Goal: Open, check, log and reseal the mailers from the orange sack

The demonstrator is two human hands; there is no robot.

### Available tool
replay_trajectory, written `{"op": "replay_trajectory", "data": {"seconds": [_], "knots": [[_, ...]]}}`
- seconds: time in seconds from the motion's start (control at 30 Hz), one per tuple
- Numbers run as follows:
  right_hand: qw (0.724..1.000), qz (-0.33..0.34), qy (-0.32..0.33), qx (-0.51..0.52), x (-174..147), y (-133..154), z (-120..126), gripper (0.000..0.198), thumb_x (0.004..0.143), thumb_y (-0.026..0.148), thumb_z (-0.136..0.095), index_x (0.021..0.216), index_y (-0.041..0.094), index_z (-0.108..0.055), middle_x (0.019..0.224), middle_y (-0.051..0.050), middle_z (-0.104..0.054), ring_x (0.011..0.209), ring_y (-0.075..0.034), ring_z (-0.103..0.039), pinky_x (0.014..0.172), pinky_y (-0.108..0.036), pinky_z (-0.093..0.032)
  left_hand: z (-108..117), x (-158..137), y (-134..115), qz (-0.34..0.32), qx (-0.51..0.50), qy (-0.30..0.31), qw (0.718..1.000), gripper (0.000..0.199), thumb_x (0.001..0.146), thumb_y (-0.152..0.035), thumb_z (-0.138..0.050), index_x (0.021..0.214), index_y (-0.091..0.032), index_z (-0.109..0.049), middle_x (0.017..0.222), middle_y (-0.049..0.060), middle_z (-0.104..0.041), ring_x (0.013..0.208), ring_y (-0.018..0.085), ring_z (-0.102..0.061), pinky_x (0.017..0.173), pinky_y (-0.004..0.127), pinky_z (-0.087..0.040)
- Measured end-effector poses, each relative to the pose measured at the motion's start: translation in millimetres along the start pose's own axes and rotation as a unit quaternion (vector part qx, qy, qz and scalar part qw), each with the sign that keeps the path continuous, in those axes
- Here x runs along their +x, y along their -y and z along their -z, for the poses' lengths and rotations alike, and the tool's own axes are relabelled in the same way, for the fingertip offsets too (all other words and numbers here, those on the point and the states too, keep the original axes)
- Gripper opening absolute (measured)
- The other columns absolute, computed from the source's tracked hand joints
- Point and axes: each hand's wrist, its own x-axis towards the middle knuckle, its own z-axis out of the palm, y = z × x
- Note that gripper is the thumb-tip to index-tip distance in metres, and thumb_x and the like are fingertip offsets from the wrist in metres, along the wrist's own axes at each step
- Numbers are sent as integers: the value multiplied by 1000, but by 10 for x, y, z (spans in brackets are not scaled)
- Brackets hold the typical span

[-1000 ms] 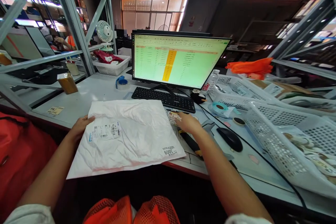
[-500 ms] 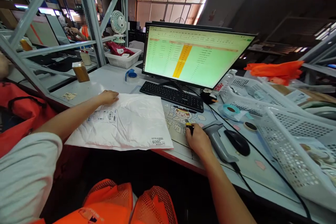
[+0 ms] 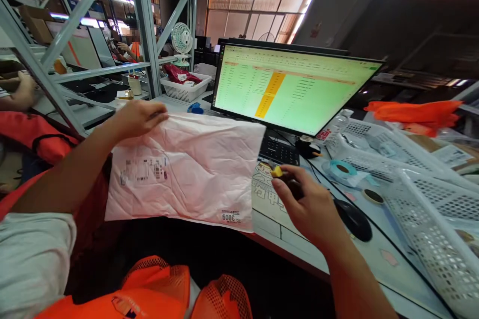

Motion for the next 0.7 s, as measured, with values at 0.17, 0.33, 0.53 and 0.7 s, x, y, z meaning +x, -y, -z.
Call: {"op": "replay_trajectory", "data": {"seconds": [0.17, 0.33, 0.53, 0.7], "knots": [[974, 221, 29, 36, 177, 1144, 191, 33, 95, 49, -56, 118, 26, -65, 96, -6, -74, 80, -23, -70, 74, -34, -53, 599, -416, -885, -75, 74, -27, 994, 30, 101, -41, -50, 98, -17, -68, 81, 5, -62, 90, 25, -66, 89, 38, -44], [949, 304, 80, 14, 220, 1656, 145, 29, 98, 47, -52, 113, 26, -65, 97, -3, -75, 81, -21, -70, 73, -31, -52, 653, -692, -1268, -112, 104, -84, 985, 23, 101, -31, -49, 92, -19, -67, 79, 4, -64, 78, 21, -63, 83, 37, -47], [942, 329, 50, -50, 122, 1923, 53, 31, 100, 46, -50, 115, 24, -67, 90, -3, -73, 77, -22, -69, 68, -31, -49, 609, -800, -1361, -140, 176, -123, 967, 21, 100, -23, -48, 87, -17, -64, 77, 4, -64, 74, 20, -62, 76, 34, -47], [956, 253, 55, -140, 355, 1453, 84, 36, 100, 53, -50, 109, 24, -69, 86, -6, -72, 73, -23, -67, 66, -33, -47, 642, -874, -1238, -168, 227, -140, 949, 22, 100, -19, -46, 84, -17, -61, 76, 4, -65, 71, 18, -60, 72, 32, -44]]}}
